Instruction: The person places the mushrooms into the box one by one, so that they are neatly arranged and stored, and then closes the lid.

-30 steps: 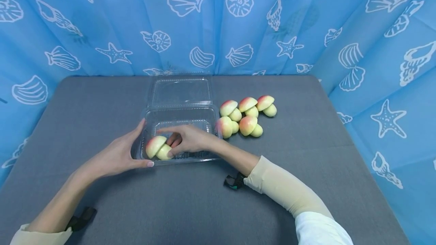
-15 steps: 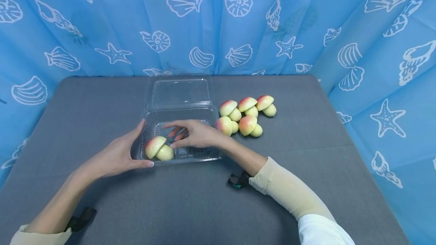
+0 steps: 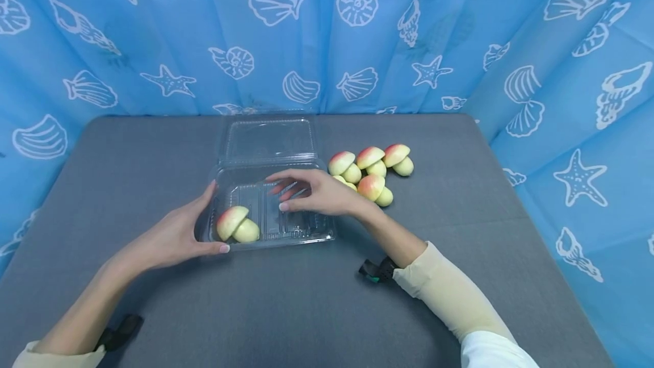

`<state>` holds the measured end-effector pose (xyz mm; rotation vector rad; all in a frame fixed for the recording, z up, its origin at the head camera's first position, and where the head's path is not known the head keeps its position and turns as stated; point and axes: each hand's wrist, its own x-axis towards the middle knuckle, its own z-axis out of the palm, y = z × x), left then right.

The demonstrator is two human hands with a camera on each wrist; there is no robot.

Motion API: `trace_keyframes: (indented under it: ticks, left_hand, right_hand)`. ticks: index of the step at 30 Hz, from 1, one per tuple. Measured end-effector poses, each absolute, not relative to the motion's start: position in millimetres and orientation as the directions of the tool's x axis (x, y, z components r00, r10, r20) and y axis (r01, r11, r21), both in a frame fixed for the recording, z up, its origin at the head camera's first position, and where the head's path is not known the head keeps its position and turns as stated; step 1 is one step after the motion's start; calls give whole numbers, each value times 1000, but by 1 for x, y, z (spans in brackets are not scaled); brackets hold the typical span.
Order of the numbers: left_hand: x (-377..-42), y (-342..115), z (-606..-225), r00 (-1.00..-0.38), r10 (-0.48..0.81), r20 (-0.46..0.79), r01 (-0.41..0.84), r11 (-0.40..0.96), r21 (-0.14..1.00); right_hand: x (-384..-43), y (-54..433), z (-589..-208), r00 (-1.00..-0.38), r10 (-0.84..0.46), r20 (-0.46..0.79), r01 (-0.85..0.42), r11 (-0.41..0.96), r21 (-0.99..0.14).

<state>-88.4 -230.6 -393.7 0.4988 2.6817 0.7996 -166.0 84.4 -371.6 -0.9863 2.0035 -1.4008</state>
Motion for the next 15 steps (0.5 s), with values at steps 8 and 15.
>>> trace_keyframes:
  ticks: [8, 15]
  left_hand:
    - [-90, -231, -394, -893, 410, -184, 243, 786, 568]
    - [-90, -232, -394, -893, 406, -194, 235, 788, 569]
  right_hand:
    - [-170, 109, -368, -649, -760, 19, -247, 188, -950]
    - [-171, 133, -363, -683, -730, 26, -260, 210, -943]
